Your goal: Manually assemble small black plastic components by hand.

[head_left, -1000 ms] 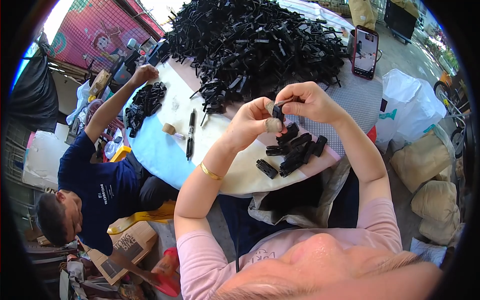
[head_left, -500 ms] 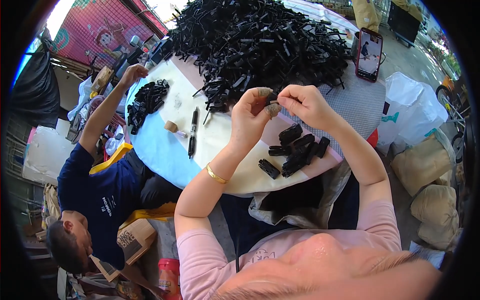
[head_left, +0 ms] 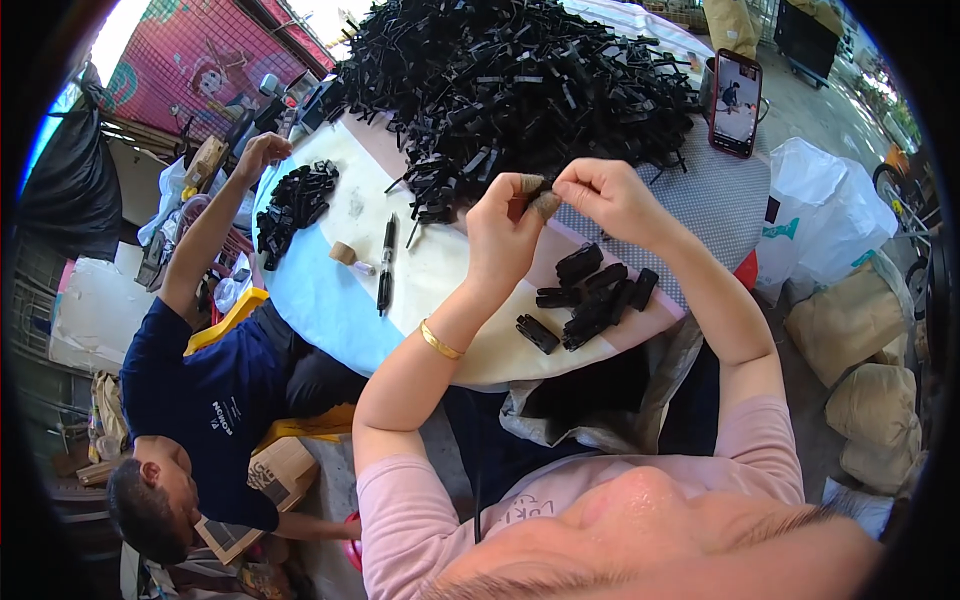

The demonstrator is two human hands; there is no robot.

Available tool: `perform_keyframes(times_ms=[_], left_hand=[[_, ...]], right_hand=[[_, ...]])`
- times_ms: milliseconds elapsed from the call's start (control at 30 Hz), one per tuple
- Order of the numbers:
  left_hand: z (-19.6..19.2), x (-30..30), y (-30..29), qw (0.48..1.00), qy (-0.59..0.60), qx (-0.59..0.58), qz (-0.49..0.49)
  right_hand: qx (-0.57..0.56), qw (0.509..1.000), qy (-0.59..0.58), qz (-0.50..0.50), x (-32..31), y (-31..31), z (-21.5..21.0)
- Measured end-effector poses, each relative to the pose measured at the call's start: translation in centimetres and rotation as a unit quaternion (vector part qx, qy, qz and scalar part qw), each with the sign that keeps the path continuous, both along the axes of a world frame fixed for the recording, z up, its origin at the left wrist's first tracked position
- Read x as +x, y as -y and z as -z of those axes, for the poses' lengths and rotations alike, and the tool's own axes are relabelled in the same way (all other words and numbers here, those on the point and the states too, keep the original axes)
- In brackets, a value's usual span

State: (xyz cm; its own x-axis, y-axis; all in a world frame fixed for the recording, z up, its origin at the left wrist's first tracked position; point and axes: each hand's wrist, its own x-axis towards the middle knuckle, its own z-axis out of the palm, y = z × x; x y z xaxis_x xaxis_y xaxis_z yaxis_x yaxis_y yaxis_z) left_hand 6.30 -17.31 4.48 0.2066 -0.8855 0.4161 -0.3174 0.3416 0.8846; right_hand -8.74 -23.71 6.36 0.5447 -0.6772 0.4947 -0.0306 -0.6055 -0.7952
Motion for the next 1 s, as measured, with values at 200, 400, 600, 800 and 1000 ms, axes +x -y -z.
perform_keyframes(times_ms=[200,400,600,800,1000], left_hand=[[0.9,0.0,-0.6,0.981,0.093,0.070,0.153],[-0.4,-0.1,-1.2,0.954,0.168,0.115,0.220],[0.0,0.1,-0.9,0.959,0.164,0.106,0.206],[0.9,1.2,0.2,0.967,-0.089,0.155,0.182],[0.4,1.9,0.9,0.911,-0.280,0.205,0.224]], right_hand=[[-0.069,0.983,-0.075,0.154,-3.7,3.4,-1.0],[-0.177,0.868,-0.385,0.260,-3.1,3.9,0.9],[-0.150,0.847,-0.395,0.322,-1.3,4.5,1.2],[-0.118,0.875,-0.348,0.316,-1.9,3.6,-0.7],[-0.088,0.955,-0.235,0.157,-2.0,2.5,-4.5]])
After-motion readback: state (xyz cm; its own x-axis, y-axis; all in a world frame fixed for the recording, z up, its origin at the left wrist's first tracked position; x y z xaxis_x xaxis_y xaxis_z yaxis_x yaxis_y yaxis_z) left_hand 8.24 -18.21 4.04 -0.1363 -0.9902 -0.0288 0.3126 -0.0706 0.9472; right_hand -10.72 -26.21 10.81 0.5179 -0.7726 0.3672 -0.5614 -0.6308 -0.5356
